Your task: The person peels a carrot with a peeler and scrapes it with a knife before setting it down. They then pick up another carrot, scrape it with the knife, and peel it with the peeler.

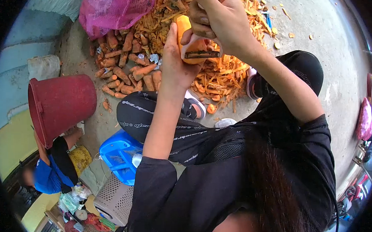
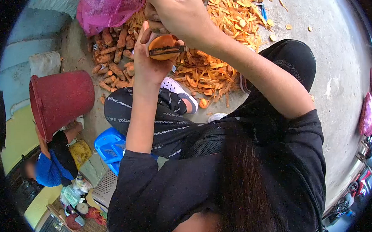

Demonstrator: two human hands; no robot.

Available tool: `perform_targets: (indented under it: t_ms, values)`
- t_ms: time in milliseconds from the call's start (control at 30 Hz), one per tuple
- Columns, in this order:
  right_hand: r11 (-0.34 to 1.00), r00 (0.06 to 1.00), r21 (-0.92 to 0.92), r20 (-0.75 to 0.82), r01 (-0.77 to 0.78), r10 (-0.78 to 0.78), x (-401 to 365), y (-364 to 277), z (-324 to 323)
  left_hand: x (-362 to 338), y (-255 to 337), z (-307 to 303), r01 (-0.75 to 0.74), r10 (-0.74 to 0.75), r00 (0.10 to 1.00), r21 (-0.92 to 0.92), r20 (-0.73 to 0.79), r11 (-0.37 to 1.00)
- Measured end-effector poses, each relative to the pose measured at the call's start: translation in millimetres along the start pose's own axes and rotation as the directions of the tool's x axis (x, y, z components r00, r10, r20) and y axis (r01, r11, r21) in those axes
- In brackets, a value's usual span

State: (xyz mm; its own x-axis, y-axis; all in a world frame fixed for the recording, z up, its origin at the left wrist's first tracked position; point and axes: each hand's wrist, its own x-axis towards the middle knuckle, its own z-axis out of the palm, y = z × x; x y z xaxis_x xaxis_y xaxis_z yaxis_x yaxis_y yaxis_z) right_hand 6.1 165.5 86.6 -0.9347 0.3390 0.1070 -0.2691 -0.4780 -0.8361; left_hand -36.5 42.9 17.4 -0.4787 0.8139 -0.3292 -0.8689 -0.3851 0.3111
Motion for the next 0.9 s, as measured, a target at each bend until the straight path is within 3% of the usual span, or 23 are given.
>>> perform_targets:
  t_ms: [67,133,167,200,267,300,333,400,433,533,633,733,767,833,867,900]
  values:
    - [0.998,1.0,-0.054,-0.015,0.016,-0.017,5.0,6.0,-2.8,0.1,0.2,-0.9,-0.021,0.022,1.0,0.053,-0.005,0.998]
    - [0.884,0.971,-0.467,-0.204,0.012,-0.121,11.6,-16.8,3.0,2.5,3.6,-9.4,0.0,-0.02,0.988,0.128,0.154,0.992]
    - [0.89,0.945,-0.397,-0.136,0.223,-0.297,28.9,-25.7,-15.8,3.5,4.5,-12.5,0.008,-0.047,0.972,0.167,0.231,0.986]
    - [0.852,0.88,-0.311,-0.084,0.422,-0.467,46.0,-37.0,-32.9,0.9,3.7,-7.4,-0.021,-0.007,0.984,0.154,0.178,0.988]
    - [0.851,0.829,0.004,-0.228,0.525,-0.511,54.5,-56.8,-43.2,-3.4,1.5,7.5,-0.09,0.081,0.994,0.13,0.077,0.987]
    - [0.872,0.862,-0.066,-0.136,0.485,-0.489,45.4,-54.2,-36.1,0.6,1.2,4.7,-0.134,0.137,0.99,0.145,-0.015,0.98]
    - [0.88,0.886,-0.143,-0.042,0.453,-0.462,35.9,-51.9,-27.4,2.3,0.7,2.6,-0.123,0.125,0.992,0.122,-0.015,0.985]
    - [0.936,0.934,-0.016,0.075,0.352,-0.35,30.1,-34.2,-29.6,4.4,0.5,-0.1,-0.086,0.088,0.996,0.081,-0.018,0.993]
    - [0.979,0.98,-0.057,-0.036,0.196,-0.198,20.2,-31.1,-16.7,3.4,-0.8,1.2,-0.095,0.096,0.995,0.091,-0.007,0.991]
    - [0.998,0.998,0.017,-0.016,0.057,-0.057,4.1,-19.7,-1.5,2.4,-3.4,6.9,-0.112,0.11,0.994,0.092,0.019,0.989]
    - [0.994,0.999,0.098,0.011,0.042,-0.043,5.9,-0.4,-1.8,0.4,-2.8,0.0,-0.062,0.06,0.997,0.064,0.041,0.996]
    - [0.997,0.998,0.063,-0.044,0.043,-0.041,5.3,8.9,1.8,-1.2,-5.2,-14.1,-0.026,0.034,0.994,-0.073,0.1,0.997]
    - [0.989,1.0,0.143,0.001,0.02,-0.021,2.3,9.0,2.3,-0.3,-5.4,-18.4,-0.028,0.033,0.996,-0.063,0.088,0.998]
    - [0.992,1.0,0.122,0.018,-0.009,0.007,1.4,5.8,-0.8,2.4,-3.4,-20.8,-0.033,0.035,0.997,-0.043,0.063,0.999]
    - [0.994,0.999,0.11,0.028,-0.021,0.018,2.1,2.4,-2.4,3.9,-4.0,-18.7,-0.076,0.075,0.997,0.009,0.03,0.997]
    - [0.988,0.991,-0.114,-0.073,0.104,-0.113,5.0,-6.7,-1.4,4.3,-5.6,-7.3,-0.116,0.116,0.993,0.06,-0.004,0.991]
